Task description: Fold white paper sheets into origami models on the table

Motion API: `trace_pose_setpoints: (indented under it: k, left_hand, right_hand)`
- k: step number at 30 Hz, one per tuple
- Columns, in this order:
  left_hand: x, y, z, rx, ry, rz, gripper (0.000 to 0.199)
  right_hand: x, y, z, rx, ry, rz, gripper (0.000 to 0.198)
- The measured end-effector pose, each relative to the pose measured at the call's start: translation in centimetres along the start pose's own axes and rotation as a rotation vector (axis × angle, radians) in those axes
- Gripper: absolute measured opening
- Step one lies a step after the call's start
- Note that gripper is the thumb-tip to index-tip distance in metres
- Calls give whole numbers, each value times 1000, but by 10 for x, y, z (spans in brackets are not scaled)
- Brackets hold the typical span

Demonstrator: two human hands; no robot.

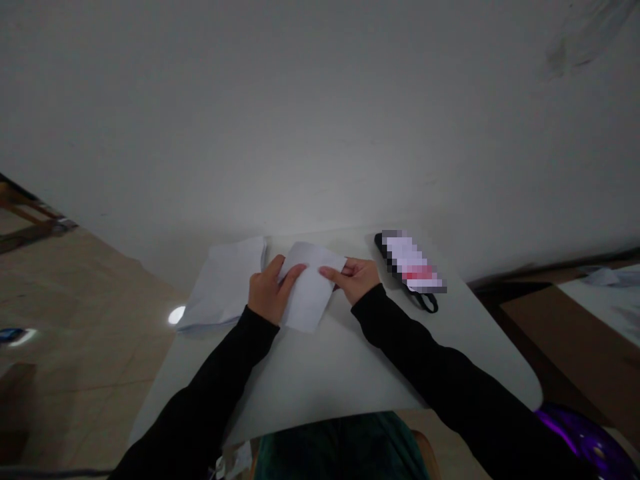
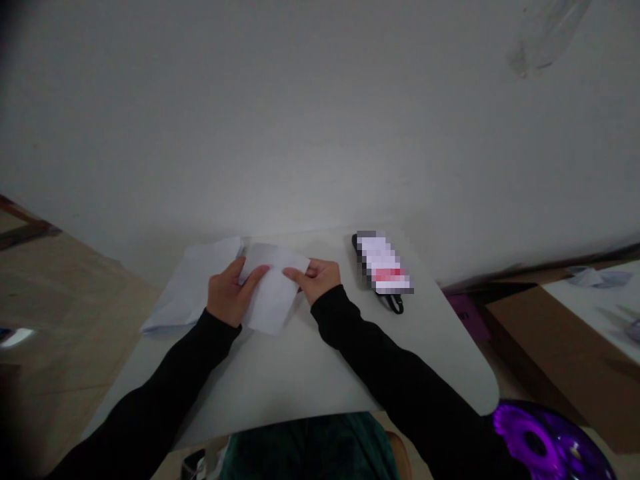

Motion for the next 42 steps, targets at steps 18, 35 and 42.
trace_pose_setpoints:
  k: [18, 35, 42]
  left_hand:
    - [-8, -13, 2, 221, 40, 131, 26]
    - [-20, -16, -6, 341, -148, -152, 26]
    - [-21, -11, 3, 175, -162, -114, 52]
  right_hand:
    - [32, 31, -19, -120, 72, -13, 42]
    - [37, 44, -25, -229, 190, 131, 44]
    - [26, 42, -24, -332, 131, 96, 44]
Point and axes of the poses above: each hand's wrist, its own z-axis towards the middle knuckle, its own y-axis out of the palm, x = y × z, the point moved 6 cm from there along z, towards the middle knuckle, and after that the axes turned 4 degrees about z, right-handed, at the moved point
